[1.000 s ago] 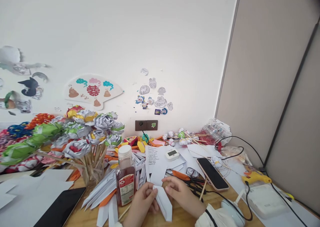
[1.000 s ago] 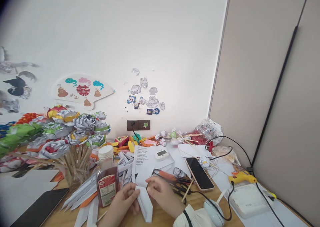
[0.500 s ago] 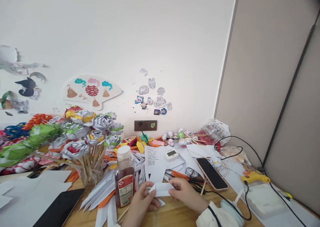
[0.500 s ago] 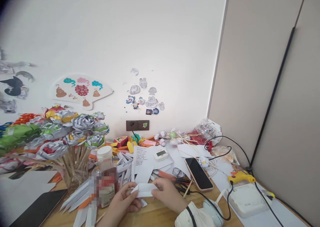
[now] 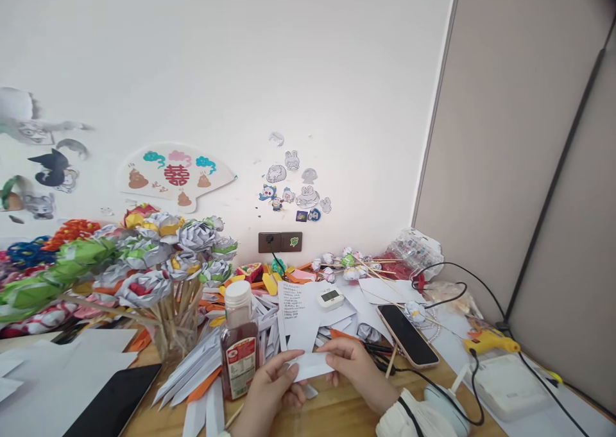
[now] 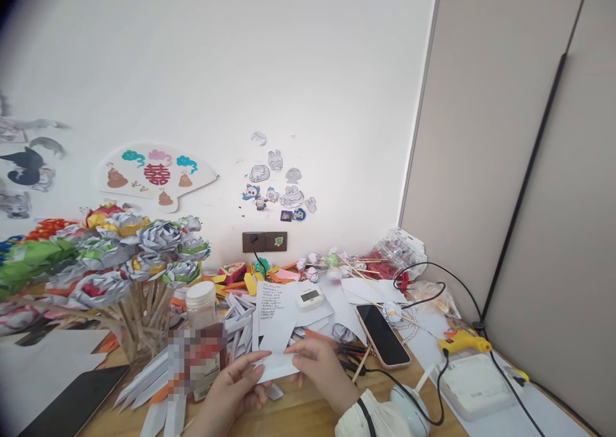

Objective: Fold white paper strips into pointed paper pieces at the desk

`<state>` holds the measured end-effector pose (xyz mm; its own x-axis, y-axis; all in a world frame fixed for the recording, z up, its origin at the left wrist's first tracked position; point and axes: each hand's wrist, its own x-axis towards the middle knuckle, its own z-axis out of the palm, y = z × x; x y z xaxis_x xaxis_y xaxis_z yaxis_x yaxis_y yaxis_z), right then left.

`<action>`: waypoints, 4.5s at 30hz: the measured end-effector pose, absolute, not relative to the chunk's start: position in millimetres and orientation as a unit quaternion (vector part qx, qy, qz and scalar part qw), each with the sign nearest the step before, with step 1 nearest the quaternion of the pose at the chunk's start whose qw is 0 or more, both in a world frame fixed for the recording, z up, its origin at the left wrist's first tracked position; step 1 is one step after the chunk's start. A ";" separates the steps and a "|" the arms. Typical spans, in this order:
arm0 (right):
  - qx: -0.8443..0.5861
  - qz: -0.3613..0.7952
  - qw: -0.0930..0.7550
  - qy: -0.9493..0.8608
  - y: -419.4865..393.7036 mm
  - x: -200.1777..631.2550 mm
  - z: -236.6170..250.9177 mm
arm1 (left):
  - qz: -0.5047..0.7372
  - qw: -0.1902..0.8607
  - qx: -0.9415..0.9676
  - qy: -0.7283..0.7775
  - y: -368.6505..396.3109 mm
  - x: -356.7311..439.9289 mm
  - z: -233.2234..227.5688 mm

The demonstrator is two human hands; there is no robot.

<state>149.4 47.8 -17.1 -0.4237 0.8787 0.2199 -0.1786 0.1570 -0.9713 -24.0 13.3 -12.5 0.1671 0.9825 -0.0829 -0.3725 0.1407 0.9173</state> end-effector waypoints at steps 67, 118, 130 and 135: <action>-0.413 0.334 0.401 -0.746 38.4 144.9 -13.9 | 0.420 0.535 0.589 0.436 12.7 -26.8 -16.4; -0.333 0.523 0.340 -0.707 31.0 144.6 -12.8 | 0.380 0.587 0.564 0.440 15.8 -27.1 -18.0; -0.338 0.478 0.386 -0.713 34.2 140.6 -20.7 | 0.429 0.637 0.495 0.407 15.1 -32.3 -11.5; -0.336 0.480 0.378 -0.717 35.5 143.3 -22.4 | 0.429 0.626 0.513 0.401 17.3 -33.6 -17.3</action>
<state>143.3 35.5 -22.4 -0.4883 0.8446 0.2194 0.1187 0.3133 -0.9422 -33.6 17.3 -17.3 0.3104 0.9485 -0.0625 -0.1258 0.1061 0.9864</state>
